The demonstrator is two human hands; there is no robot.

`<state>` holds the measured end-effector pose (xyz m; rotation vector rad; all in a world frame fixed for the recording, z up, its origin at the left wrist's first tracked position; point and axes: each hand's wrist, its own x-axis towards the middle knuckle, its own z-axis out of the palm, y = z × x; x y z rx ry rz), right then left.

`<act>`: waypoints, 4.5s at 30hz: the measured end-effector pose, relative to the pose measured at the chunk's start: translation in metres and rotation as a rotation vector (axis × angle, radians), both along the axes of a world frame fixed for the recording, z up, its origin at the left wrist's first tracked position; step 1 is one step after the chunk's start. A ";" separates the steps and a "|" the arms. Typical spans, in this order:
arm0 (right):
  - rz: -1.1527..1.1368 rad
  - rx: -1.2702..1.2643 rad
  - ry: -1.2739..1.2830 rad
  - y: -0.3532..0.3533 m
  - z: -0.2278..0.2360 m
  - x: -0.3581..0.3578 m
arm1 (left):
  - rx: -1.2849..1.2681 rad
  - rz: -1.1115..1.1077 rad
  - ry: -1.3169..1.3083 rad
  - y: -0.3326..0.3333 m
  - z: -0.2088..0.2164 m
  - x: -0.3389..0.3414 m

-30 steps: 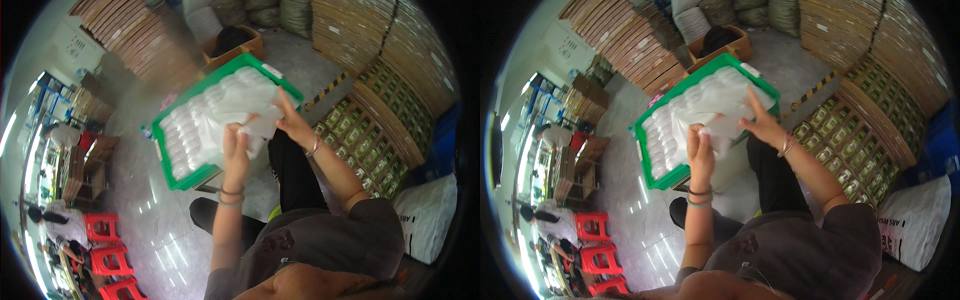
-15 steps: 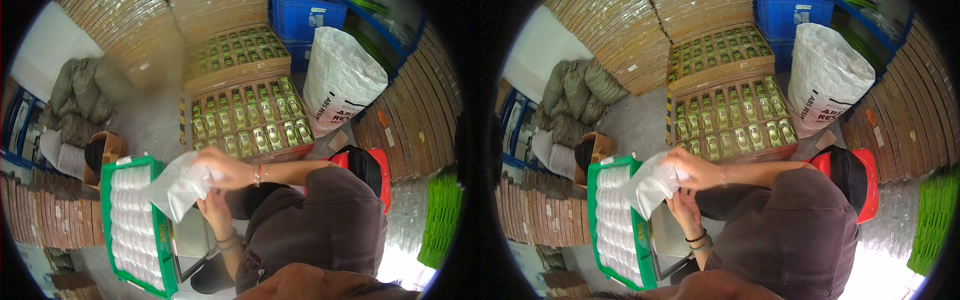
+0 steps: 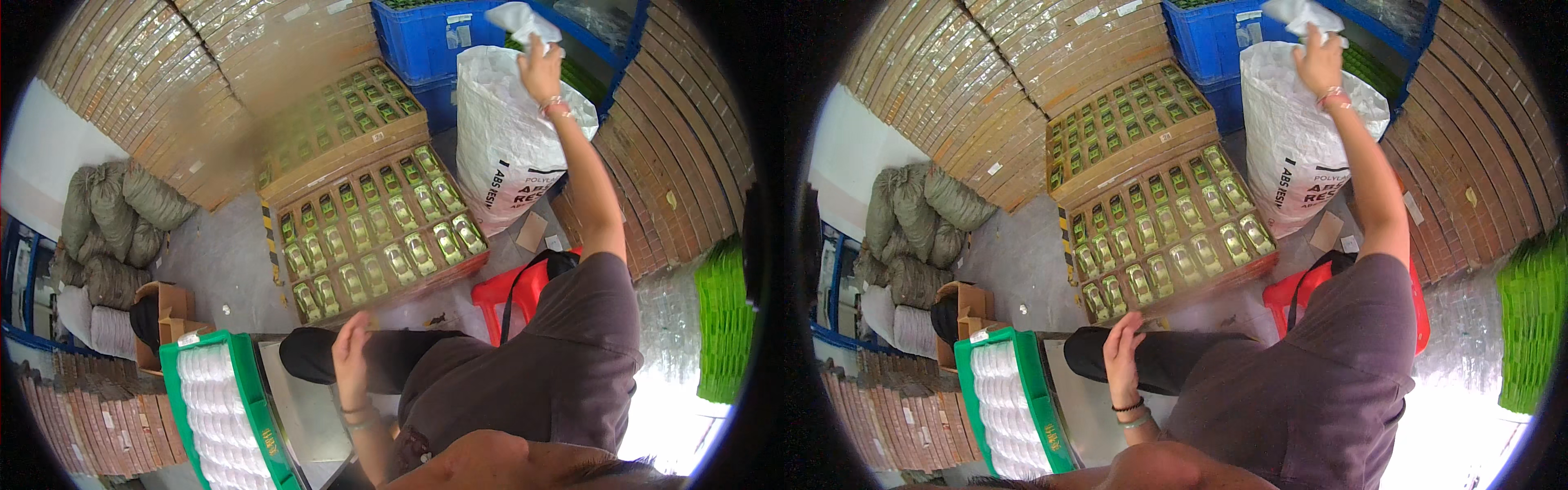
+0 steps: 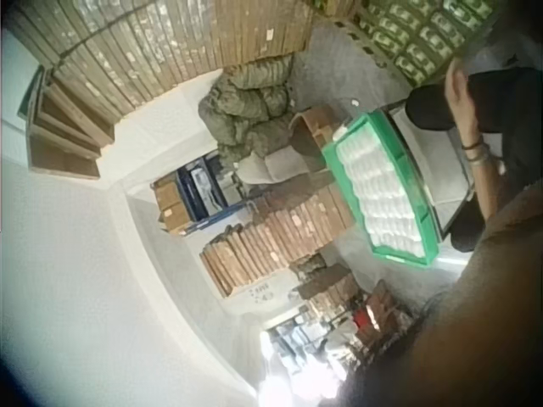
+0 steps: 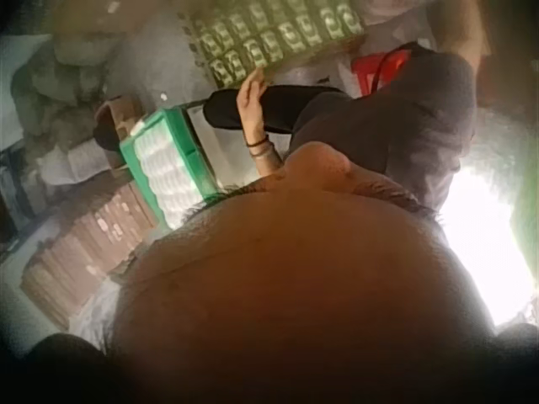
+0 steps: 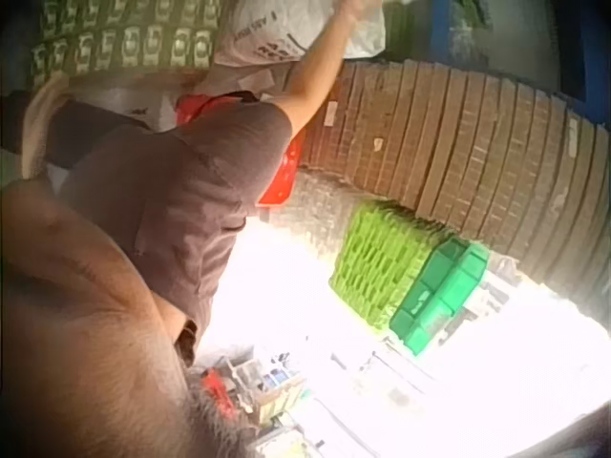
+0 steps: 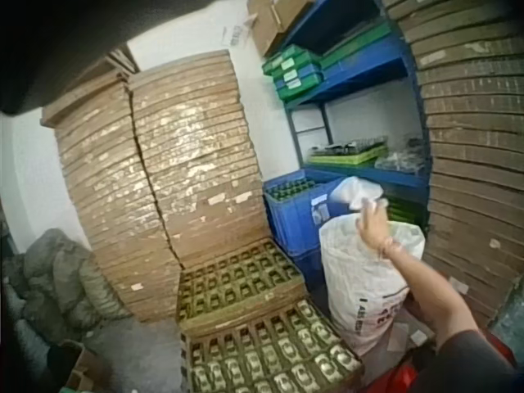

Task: The person sits on a low stool and repeatedly picks up small green plastic frames and clear plastic pieces from a green tray. They insert the clear pieces into the frames by hand, then place the assembled units into a cardboard box. The process is repeated for multiple units.

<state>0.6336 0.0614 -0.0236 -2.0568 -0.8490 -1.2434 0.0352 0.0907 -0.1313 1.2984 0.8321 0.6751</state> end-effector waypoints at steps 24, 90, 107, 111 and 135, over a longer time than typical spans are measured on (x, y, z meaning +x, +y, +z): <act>-0.066 -1.278 0.742 0.034 -0.187 0.259 | -0.332 0.870 0.140 -0.053 -0.049 -0.090; 1.667 -0.902 -0.235 0.257 -0.069 -0.748 | -0.269 0.797 -0.136 -0.105 0.006 -0.196; 2.153 -0.488 1.273 0.153 -0.016 -0.651 | -0.345 1.000 -0.662 -0.041 -0.014 -0.170; 2.158 -0.618 0.836 0.105 -0.033 -0.651 | -0.313 0.998 -0.647 -0.039 -0.008 -0.167; 2.185 -0.636 -0.007 0.110 -0.081 -0.672 | -0.394 1.103 -0.549 -0.038 0.004 -0.161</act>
